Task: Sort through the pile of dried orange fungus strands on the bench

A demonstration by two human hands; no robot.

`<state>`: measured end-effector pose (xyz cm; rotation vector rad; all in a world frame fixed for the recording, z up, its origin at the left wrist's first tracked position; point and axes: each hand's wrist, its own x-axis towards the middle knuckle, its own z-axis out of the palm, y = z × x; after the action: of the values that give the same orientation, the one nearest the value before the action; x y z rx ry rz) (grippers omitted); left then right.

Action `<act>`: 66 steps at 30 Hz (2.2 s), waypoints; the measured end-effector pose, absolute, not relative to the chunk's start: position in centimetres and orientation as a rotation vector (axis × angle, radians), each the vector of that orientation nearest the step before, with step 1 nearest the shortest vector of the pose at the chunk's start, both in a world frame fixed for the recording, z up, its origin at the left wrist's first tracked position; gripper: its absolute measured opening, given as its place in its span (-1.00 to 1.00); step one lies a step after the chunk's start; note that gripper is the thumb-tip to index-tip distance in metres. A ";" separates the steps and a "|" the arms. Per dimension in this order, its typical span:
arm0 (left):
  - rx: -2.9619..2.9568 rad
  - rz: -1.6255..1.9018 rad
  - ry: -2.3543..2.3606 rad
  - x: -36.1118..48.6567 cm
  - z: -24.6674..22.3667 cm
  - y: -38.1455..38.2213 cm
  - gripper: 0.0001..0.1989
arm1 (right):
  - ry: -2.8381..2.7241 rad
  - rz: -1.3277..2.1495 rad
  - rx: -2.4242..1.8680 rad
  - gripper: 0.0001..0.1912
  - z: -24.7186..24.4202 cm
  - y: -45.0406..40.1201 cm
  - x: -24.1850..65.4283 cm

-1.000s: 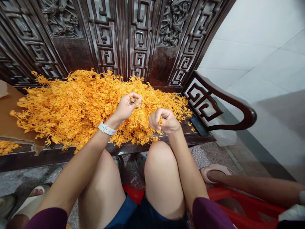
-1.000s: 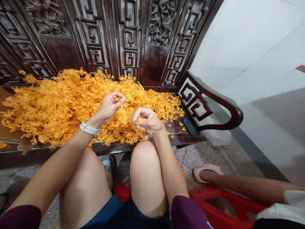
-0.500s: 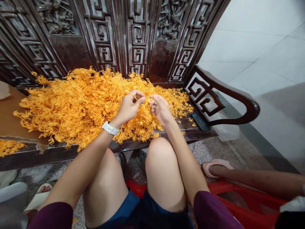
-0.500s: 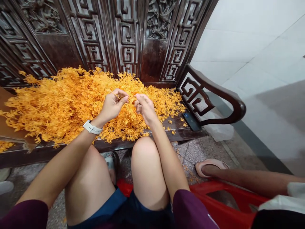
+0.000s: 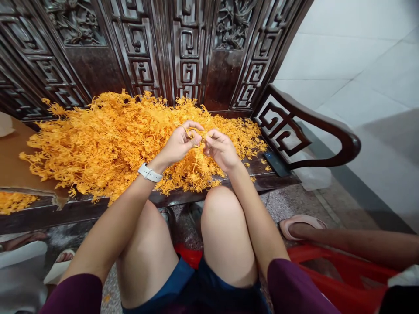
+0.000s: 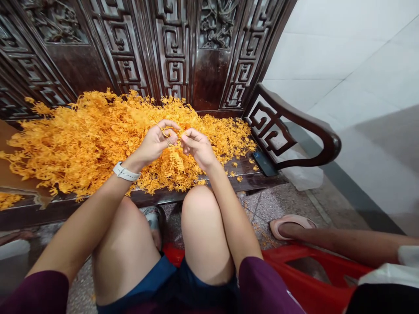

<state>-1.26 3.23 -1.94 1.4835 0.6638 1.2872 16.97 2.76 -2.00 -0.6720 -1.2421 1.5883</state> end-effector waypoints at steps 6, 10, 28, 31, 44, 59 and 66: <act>1.124 1.184 0.373 -0.6 -0.8 1.8 -0.46 | -1.188 1.728 -0.303 -0.55 -1.0 2.5 17.4; 1.148 1.289 0.308 -1.6 -0.2 1.8 -0.55 | -1.157 1.564 -0.039 -0.60 -0.5 2.2 18.6; 1.502 1.497 0.901 -1.3 -1.7 3.5 -0.86 | -1.024 1.574 -0.663 -0.54 -1.3 3.9 18.5; 1.684 1.596 0.965 -0.6 -1.9 3.4 -0.88 | -1.311 1.440 -0.814 -0.54 -1.1 2.7 17.3; 1.186 1.345 0.973 -0.8 -1.4 3.0 -0.41 | -1.360 1.186 -0.755 -0.65 -2.1 3.5 16.6; 1.180 1.201 0.896 0.5 -2.2 3.1 -0.81 | -1.223 1.325 -0.758 -0.70 -1.8 3.0 16.3; 1.222 1.235 0.859 0.5 -1.7 2.7 -0.76 | -1.229 1.326 -0.746 -0.63 -1.9 2.9 16.5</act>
<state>0.46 2.70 -1.71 1.2222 0.8585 1.2348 16.52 2.93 -1.94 -0.7459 -1.2289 1.3258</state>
